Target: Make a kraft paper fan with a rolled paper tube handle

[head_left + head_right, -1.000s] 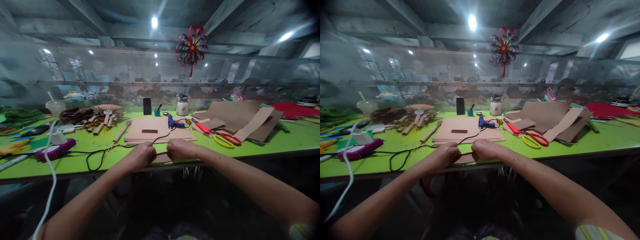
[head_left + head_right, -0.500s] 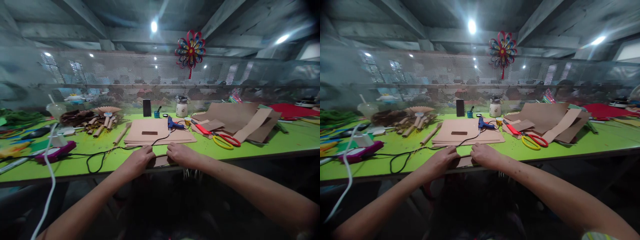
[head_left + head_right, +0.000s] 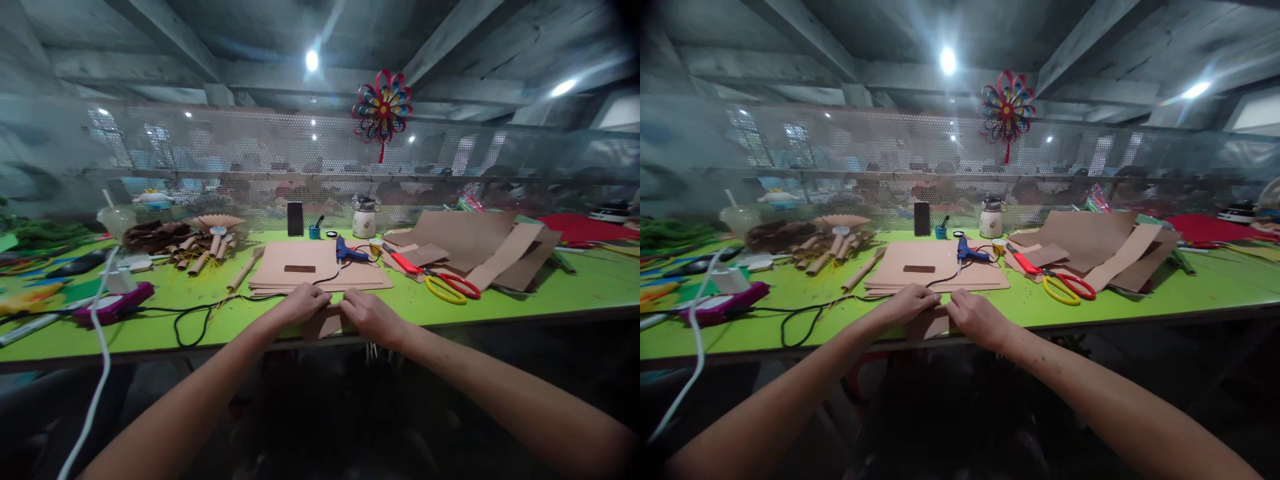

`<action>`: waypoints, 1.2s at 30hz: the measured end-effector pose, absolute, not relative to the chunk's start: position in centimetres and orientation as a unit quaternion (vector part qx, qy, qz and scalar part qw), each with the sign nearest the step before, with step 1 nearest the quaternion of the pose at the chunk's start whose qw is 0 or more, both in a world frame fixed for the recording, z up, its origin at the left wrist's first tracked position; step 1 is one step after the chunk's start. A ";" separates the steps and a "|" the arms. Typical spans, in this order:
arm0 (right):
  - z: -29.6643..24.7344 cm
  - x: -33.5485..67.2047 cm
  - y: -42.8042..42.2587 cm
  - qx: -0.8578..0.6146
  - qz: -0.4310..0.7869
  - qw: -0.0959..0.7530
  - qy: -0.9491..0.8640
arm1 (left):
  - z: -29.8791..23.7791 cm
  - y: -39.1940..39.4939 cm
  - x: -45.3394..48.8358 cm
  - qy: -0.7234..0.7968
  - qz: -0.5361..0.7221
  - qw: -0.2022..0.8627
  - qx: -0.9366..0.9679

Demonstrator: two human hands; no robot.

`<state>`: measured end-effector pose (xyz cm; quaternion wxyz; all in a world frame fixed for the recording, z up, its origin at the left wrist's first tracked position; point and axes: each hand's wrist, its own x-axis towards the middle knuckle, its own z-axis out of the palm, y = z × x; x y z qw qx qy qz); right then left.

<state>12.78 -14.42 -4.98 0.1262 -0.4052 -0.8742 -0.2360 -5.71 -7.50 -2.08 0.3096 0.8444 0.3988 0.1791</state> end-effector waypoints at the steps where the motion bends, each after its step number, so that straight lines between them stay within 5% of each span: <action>1: -5.2 12.9 -14.5 -0.406 -0.240 0.145 -0.870 | -2.1 -7.8 -5.4 0.397 0.178 0.313 0.844; 17: -5.3 13.2 -14.5 -0.390 -0.233 0.180 -0.872 | -2.7 -9.1 -5.5 0.390 0.187 0.317 0.844; 25: -2.6 13.0 -15.0 -0.389 -0.067 0.343 -0.853 | -2.8 -9.5 -5.7 0.320 0.184 0.276 0.887; 36: -2.0 13.8 -14.0 -0.450 0.161 0.291 -0.829 | -3.3 -10.4 -5.8 0.297 0.200 0.187 0.915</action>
